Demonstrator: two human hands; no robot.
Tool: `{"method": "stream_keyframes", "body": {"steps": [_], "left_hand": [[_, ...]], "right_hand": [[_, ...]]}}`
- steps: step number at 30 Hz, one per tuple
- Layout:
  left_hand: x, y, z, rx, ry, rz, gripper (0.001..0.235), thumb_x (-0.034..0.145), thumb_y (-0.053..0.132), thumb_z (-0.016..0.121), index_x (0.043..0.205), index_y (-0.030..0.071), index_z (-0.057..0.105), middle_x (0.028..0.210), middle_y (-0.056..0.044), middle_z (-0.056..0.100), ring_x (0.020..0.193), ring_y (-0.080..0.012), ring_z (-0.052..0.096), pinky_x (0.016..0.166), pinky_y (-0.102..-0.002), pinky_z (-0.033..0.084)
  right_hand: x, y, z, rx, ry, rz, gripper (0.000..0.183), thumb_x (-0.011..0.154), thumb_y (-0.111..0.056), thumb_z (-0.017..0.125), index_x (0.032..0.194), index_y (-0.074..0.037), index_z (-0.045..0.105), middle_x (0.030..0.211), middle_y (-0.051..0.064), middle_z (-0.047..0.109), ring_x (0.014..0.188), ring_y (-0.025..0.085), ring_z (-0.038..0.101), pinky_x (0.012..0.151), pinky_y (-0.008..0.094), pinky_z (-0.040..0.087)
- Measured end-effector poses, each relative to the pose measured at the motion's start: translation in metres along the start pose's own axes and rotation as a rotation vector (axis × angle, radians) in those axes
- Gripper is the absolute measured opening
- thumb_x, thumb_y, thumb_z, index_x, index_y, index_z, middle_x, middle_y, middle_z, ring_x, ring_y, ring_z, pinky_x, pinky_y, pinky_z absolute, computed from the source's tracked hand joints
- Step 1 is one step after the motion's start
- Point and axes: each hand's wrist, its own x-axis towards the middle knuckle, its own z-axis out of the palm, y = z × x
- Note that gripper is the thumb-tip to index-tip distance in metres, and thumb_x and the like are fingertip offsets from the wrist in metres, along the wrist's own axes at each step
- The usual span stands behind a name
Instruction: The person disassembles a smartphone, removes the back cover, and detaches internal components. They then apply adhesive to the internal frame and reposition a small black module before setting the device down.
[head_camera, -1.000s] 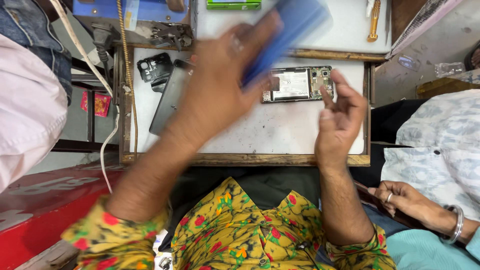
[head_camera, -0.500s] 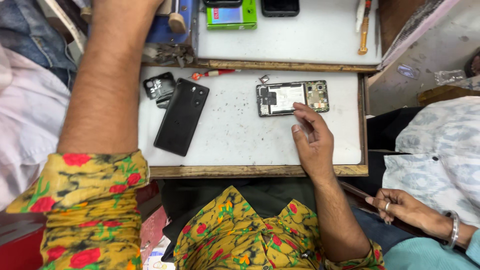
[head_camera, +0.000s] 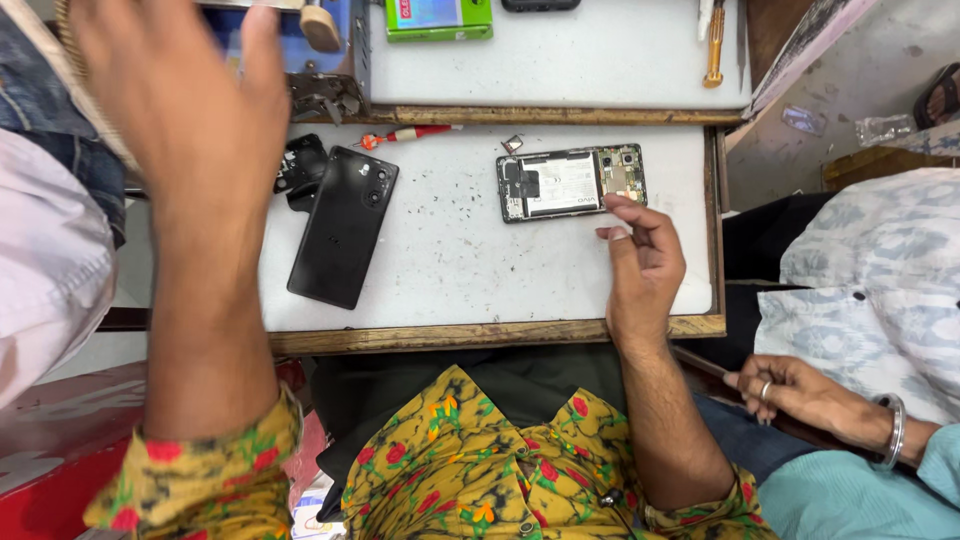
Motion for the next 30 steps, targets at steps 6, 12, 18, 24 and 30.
{"method": "stream_keyframes", "body": {"steps": [6,12,18,24,30], "left_hand": [[-0.074,-0.009,-0.047,-0.03,-0.274,-0.258,0.053,0.102,0.013,0.067,0.148,-0.006,0.049,0.147,-0.035,0.048,0.134,-0.0513,0.047,0.117,-0.058,0.039],[-0.102,-0.005,-0.065,-0.044,-0.486,-0.416,0.035,0.11,0.02,0.073,0.137,0.0,0.065,0.122,-0.023,0.069,0.111,-0.0407,0.065,0.099,-0.051,0.05],[-0.125,0.048,-0.044,-0.332,-0.443,-0.162,0.037,0.095,0.017,0.077,0.128,0.005,0.068,0.126,-0.014,0.069,0.12,-0.0365,0.062,0.107,-0.048,0.049],[-0.134,0.074,-0.027,-0.329,-0.516,0.031,0.038,0.085,0.022,0.081,0.122,0.014,0.073,0.138,-0.011,0.06,0.139,-0.0383,0.043,0.115,-0.061,0.033],[-0.142,0.076,-0.026,-0.404,-0.515,0.03,0.035,0.09,0.022,0.079,0.123,0.016,0.071,0.14,-0.009,0.059,0.143,-0.037,0.041,0.118,-0.062,0.031]], "right_hand": [[0.012,-0.015,-0.013,-0.526,-0.047,-0.238,0.031,0.1,0.003,0.064,0.13,-0.006,0.062,0.146,0.017,0.062,0.139,0.029,0.059,0.117,0.04,0.046],[0.046,-0.038,-0.018,-0.926,-0.302,-0.349,0.054,0.094,-0.01,0.077,0.145,-0.008,0.057,0.154,0.022,0.054,0.146,0.044,0.048,0.121,0.051,0.039],[0.083,-0.054,0.006,-0.995,-0.716,-0.405,0.084,0.08,-0.022,0.086,0.154,-0.01,0.047,0.154,0.021,0.052,0.147,0.044,0.039,0.121,0.054,0.033],[0.098,-0.054,0.022,-1.06,-0.838,-0.251,0.078,0.075,-0.025,0.088,0.144,-0.011,0.053,0.135,0.015,0.062,0.132,0.037,0.052,0.114,0.049,0.04],[0.091,-0.058,0.01,-1.047,-0.85,-0.303,0.068,0.069,-0.021,0.09,0.13,-0.007,0.062,0.105,0.011,0.072,0.129,0.039,0.053,0.112,0.05,0.041]]}}
